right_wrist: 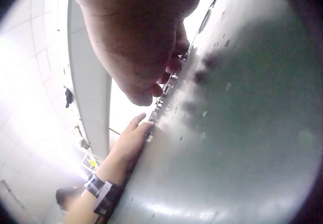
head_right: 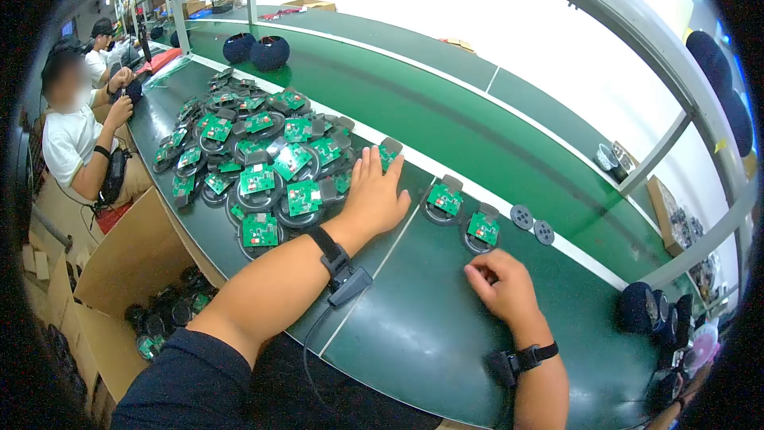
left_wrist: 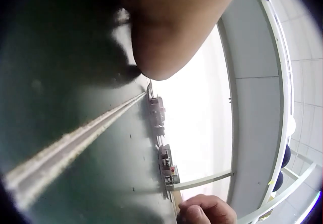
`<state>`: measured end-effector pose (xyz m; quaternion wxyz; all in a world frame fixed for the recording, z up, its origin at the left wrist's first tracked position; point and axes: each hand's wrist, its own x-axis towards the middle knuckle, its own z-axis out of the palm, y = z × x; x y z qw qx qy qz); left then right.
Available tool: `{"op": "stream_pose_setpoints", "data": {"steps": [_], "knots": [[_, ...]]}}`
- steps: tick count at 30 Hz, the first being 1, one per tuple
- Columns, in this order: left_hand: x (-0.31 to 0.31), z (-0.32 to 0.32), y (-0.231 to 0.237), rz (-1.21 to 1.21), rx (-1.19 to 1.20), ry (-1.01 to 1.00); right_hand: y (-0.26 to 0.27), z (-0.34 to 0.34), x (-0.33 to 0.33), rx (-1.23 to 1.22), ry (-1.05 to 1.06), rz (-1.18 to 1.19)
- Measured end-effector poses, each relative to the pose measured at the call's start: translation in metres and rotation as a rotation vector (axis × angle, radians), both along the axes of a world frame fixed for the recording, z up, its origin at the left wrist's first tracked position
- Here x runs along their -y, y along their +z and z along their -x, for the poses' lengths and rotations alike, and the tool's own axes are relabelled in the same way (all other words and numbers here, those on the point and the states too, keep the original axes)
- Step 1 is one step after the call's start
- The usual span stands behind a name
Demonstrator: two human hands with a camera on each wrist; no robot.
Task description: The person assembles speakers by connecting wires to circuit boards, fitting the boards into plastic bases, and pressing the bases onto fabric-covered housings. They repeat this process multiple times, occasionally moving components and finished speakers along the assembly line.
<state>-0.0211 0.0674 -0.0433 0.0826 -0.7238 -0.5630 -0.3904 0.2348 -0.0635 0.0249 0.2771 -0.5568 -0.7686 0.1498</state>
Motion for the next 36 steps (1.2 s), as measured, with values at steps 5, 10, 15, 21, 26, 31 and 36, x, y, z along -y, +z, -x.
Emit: {"op": "stream_pose_setpoints", "data": {"steps": [5,10,15,21,26,31,36], "knots": [[0.001,0.005,0.006,0.107,-0.023,-0.046,0.003,0.01,0.005,0.055,0.053,0.165],[0.006,0.012,0.025,0.288,0.138,-0.314,0.002,0.008,0.005,0.005,0.029,0.208],[0.005,0.007,0.01,0.082,-0.024,-0.124,0.003,0.008,0.006,-0.012,0.043,0.227],[0.016,0.003,0.046,0.092,0.526,-0.411,0.001,0.007,0.004,-0.078,0.118,0.121],[0.037,-0.013,0.042,0.707,1.163,-1.096,0.02,0.028,0.013,-0.166,0.142,-0.135],[0.074,-0.031,0.047,0.886,0.989,-1.298,0.022,0.042,0.019,-0.004,0.071,-0.443],[0.085,-0.037,0.05,0.965,1.101,-1.264,0.028,0.047,0.021,0.129,0.075,-0.493]]}}
